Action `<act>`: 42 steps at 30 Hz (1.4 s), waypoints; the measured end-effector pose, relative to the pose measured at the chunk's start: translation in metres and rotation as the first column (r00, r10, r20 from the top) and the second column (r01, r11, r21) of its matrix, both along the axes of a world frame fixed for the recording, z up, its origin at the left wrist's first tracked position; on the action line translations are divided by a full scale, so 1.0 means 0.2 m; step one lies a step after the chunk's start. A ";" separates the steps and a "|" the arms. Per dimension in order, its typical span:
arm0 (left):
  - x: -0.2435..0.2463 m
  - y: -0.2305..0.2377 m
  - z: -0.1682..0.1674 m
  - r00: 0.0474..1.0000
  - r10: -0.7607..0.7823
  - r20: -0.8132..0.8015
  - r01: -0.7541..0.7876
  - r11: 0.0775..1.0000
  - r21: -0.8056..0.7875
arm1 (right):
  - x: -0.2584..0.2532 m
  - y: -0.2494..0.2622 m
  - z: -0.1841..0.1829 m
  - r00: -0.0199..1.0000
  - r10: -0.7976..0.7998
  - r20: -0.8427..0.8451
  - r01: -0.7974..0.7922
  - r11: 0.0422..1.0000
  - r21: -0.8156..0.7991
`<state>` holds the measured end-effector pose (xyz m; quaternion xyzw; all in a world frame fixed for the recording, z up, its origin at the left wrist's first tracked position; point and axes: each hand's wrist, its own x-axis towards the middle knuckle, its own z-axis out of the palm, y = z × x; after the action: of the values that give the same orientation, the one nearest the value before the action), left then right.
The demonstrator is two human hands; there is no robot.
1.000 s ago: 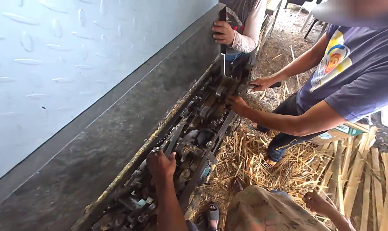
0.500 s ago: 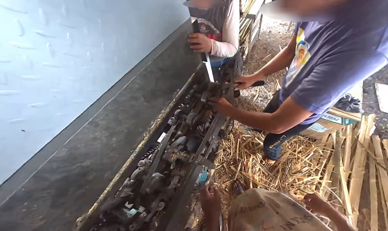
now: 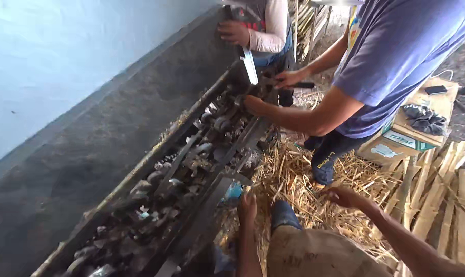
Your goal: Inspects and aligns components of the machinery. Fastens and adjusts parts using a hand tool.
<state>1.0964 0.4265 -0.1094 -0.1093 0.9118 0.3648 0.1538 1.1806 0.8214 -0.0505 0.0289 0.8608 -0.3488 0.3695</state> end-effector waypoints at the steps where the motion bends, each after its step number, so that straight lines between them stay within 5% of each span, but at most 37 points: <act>1: -0.09 0.04 0.06 0.998 -0.008 -0.063 0.011 0.999 0.043 | -0.15 -0.08 0.17 0.994 0.072 -0.076 -0.076 0.996 -0.044; 5: -0.47 0.12 0.29 0.950 0.003 -0.312 0.042 0.989 0.140 | -0.58 -0.43 0.88 0.861 0.036 -0.507 -0.166 0.963 -0.214; 8: -0.71 0.13 0.36 0.947 -0.002 -0.322 0.066 0.980 0.187 | -0.90 -0.55 1.21 0.678 -0.018 -0.735 -0.062 0.995 -0.082; 10: -0.86 0.14 0.37 0.946 -0.010 -0.324 0.088 0.970 0.226 | -1.22 -0.54 1.31 0.642 -0.003 -0.767 0.046 0.998 0.034; 16: -1.19 0.22 0.37 0.968 -0.087 -0.237 0.167 0.925 0.341 | -2.06 -0.32 1.05 0.805 0.165 -0.569 0.191 0.837 0.513; 28: -1.59 0.40 0.38 0.977 -0.179 -0.117 0.210 0.905 0.370 | -2.30 -0.21 0.70 0.840 0.106 -0.531 0.300 0.726 0.619; 32: -1.63 0.55 0.37 0.970 -0.171 -0.174 0.229 0.885 0.406 | -2.33 -0.15 0.66 0.798 0.202 -0.568 0.260 0.735 0.626; 36: -1.69 0.71 0.36 0.996 -0.033 -0.080 0.063 0.910 0.409 | -2.35 -0.14 0.61 0.743 0.252 -0.620 0.219 0.784 0.581; 42: -1.81 0.88 0.31 0.998 0.056 -0.011 -0.049 0.943 0.329 | -2.32 -0.19 0.59 0.476 0.327 -0.816 0.179 0.873 0.454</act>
<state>0.7342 0.6015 -0.0478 -0.1027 0.8365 0.5166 0.1510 0.7175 0.7831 0.0684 -0.1011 0.9842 -0.0712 -0.1264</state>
